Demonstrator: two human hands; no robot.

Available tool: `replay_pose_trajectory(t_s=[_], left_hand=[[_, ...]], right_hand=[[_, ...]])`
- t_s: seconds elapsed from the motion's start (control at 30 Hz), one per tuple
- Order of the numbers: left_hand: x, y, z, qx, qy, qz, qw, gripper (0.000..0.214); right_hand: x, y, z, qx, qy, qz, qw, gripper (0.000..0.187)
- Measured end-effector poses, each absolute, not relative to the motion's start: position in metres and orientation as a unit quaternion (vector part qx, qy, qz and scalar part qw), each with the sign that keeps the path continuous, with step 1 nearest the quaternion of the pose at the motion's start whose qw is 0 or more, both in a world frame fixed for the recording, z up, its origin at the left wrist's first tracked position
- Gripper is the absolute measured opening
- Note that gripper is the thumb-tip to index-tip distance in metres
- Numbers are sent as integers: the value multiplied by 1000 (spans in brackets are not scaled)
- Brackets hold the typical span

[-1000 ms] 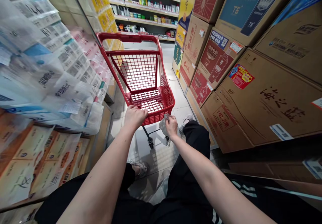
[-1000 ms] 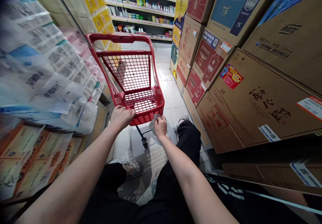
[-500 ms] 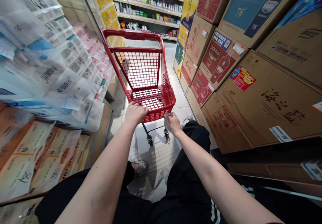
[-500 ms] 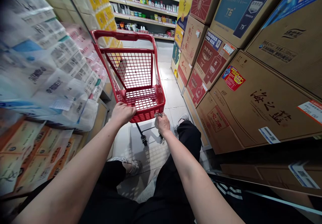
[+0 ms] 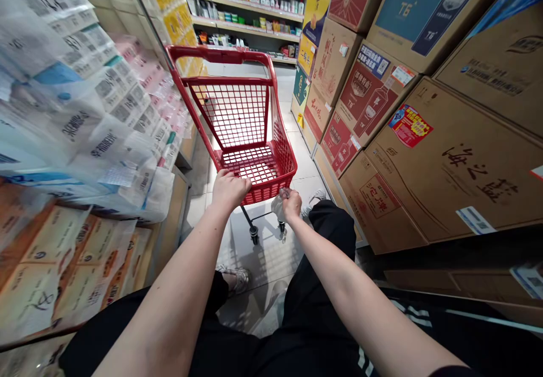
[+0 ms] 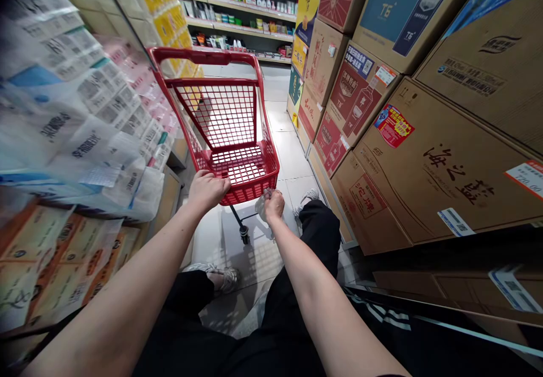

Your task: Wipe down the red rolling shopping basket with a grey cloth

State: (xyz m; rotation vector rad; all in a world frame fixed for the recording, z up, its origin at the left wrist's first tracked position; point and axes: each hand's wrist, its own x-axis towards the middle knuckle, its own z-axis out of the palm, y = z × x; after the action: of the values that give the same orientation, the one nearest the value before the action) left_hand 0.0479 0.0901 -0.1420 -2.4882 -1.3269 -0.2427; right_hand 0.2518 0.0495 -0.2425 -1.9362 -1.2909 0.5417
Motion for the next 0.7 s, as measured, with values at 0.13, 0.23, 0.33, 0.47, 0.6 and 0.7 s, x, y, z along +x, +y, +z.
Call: replay_pose_trajectory(t_s=[0.13,0.23,0.33,0.47,0.6,0.7], left_hand=[[49,90,-145,-872,-460,-91,145,31],[47,92,-146,-874,-459,-91,130,32],[46,94,-146,-873,-462,-89,128,32],[48,93,-144,-875,-458,-95,130,31],[56,88,-143,-870,-459,-104,144,37],[62,85,-140,-865,-470,-99,143,50]], right_hand=[[240,54,-254,-749,-497,209,385,30],[249,52,-255,-717,-541,221,381,31],[264,46,-251,-694,-570,249,363,28],[270,35,-250,-725,-537,278,328,27],[253,32,-255,-716,-527,270,370,30],[239,36,-256,-726,-542,243,346,33]])
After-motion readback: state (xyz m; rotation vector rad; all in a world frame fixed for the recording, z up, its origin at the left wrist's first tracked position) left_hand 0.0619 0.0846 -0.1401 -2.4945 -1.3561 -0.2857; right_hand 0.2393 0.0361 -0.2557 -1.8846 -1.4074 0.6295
